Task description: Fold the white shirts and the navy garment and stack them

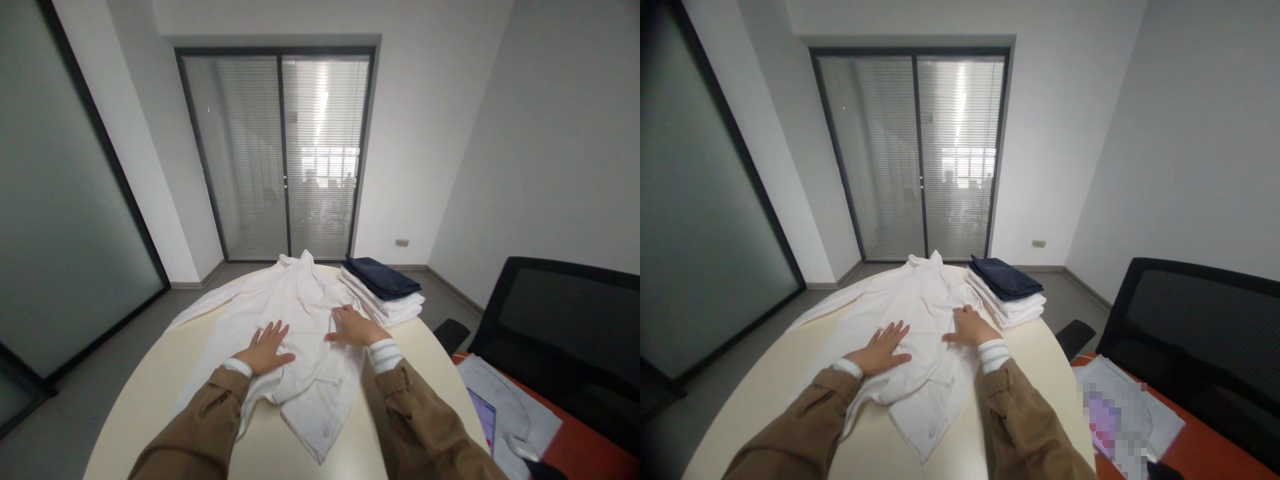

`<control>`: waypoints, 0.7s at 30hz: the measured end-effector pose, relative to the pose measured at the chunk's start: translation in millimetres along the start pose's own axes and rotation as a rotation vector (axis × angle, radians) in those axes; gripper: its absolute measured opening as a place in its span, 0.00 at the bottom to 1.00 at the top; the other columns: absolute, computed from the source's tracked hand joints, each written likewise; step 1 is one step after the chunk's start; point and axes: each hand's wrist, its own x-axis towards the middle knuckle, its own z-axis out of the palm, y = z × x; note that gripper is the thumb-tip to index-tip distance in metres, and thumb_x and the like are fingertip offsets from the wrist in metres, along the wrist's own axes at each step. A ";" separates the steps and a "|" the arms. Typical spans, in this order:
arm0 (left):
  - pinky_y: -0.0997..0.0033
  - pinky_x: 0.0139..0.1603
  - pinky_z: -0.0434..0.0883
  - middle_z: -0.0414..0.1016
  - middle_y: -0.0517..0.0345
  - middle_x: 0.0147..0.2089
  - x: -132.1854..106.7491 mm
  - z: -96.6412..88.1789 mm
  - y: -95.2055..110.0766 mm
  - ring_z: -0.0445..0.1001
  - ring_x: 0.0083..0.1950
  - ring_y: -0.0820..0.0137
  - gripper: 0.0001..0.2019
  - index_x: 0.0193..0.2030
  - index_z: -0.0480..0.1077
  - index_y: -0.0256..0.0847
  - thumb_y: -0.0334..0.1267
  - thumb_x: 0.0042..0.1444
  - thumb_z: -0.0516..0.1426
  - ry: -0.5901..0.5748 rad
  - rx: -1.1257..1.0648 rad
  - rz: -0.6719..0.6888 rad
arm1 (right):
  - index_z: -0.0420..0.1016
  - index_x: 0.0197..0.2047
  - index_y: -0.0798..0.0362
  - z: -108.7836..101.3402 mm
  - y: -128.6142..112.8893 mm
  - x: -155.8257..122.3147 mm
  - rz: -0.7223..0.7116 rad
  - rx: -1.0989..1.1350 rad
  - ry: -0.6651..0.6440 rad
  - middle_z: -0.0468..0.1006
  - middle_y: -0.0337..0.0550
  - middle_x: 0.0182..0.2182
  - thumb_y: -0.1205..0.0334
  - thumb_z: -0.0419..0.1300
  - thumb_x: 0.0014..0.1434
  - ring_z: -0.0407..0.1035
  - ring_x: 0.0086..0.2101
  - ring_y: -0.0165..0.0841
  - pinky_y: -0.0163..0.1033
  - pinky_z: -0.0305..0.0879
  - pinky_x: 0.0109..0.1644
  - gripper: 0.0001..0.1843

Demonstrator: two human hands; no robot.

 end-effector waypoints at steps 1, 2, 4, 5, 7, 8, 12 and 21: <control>0.44 0.71 0.36 0.26 0.47 0.76 0.0 -0.9 -1.9 0.27 0.75 0.54 0.46 0.75 0.36 0.39 0.65 0.58 0.45 0.006 0.003 -0.015 | 0.57 0.67 0.59 -4.9 0.5 -2.5 0.060 -0.038 0.050 0.60 0.66 0.63 0.43 0.66 0.51 0.63 0.59 0.50 0.47 0.59 0.60 0.48; 0.44 0.71 0.36 0.26 0.47 0.76 -0.4 -1.9 -3.0 0.28 0.76 0.54 0.46 0.75 0.36 0.39 0.65 0.58 0.44 0.009 0.004 -0.030 | 0.62 0.64 0.61 -9.3 0.2 -4.9 0.118 -0.073 0.070 0.65 0.67 0.60 0.43 0.65 0.52 0.66 0.56 0.50 0.47 0.62 0.57 0.44; 0.44 0.71 0.36 0.26 0.47 0.76 -1.5 -2.9 -3.7 0.28 0.76 0.54 0.46 0.75 0.35 0.37 0.64 0.58 0.43 0.016 0.003 -0.054 | 0.72 0.53 0.63 -14.9 -2.8 -8.7 0.188 -0.098 -0.021 0.75 0.66 0.51 0.40 0.62 0.54 0.72 0.49 0.49 0.45 0.66 0.50 0.35; 0.44 0.71 0.36 0.26 0.47 0.76 -1.8 -3.0 -3.6 0.28 0.76 0.54 0.46 0.75 0.34 0.36 0.65 0.58 0.43 0.018 0.001 -0.060 | 0.76 0.46 0.63 -15.7 -5.3 -9.9 0.191 -0.079 -0.120 0.78 0.63 0.45 0.38 0.60 0.55 0.75 0.44 0.47 0.43 0.67 0.47 0.33; 0.44 0.71 0.35 0.25 0.47 0.76 -2.1 -2.4 -3.2 0.27 0.76 0.54 0.47 0.75 0.34 0.35 0.65 0.58 0.42 0.020 -0.007 -0.066 | 0.78 0.31 0.60 -13.4 -10.7 -10.4 0.148 -0.004 -0.313 0.81 0.57 0.35 0.39 0.59 0.55 0.77 0.35 0.42 0.40 0.69 0.38 0.27; 0.44 0.71 0.35 0.25 0.47 0.76 -2.0 -2.0 -3.0 0.27 0.76 0.55 0.47 0.75 0.33 0.35 0.65 0.58 0.42 0.020 -0.011 -0.068 | 0.76 0.26 0.59 -11.0 -12.7 -9.8 0.123 0.029 -0.365 0.82 0.55 0.32 0.43 0.60 0.55 0.77 0.32 0.39 0.38 0.68 0.35 0.24; 0.46 0.71 0.33 0.25 0.49 0.76 -1.2 -0.8 -3.3 0.26 0.76 0.56 0.47 0.74 0.33 0.34 0.65 0.58 0.41 0.015 -0.016 -0.074 | 0.72 0.22 0.57 -6.9 -9.2 -6.6 0.088 0.175 -0.418 0.81 0.47 0.26 0.59 0.60 0.53 0.75 0.26 0.32 0.32 0.66 0.29 0.12; 0.44 0.71 0.35 0.26 0.48 0.76 -1.9 -0.7 -12.0 0.27 0.76 0.55 0.47 0.75 0.33 0.36 0.65 0.58 0.43 0.023 -0.032 -0.075 | 0.65 0.33 0.52 -61.4 19.8 -22.2 0.077 0.755 0.202 0.66 0.32 0.20 0.62 0.57 0.51 0.61 0.20 0.25 0.29 0.58 0.22 0.05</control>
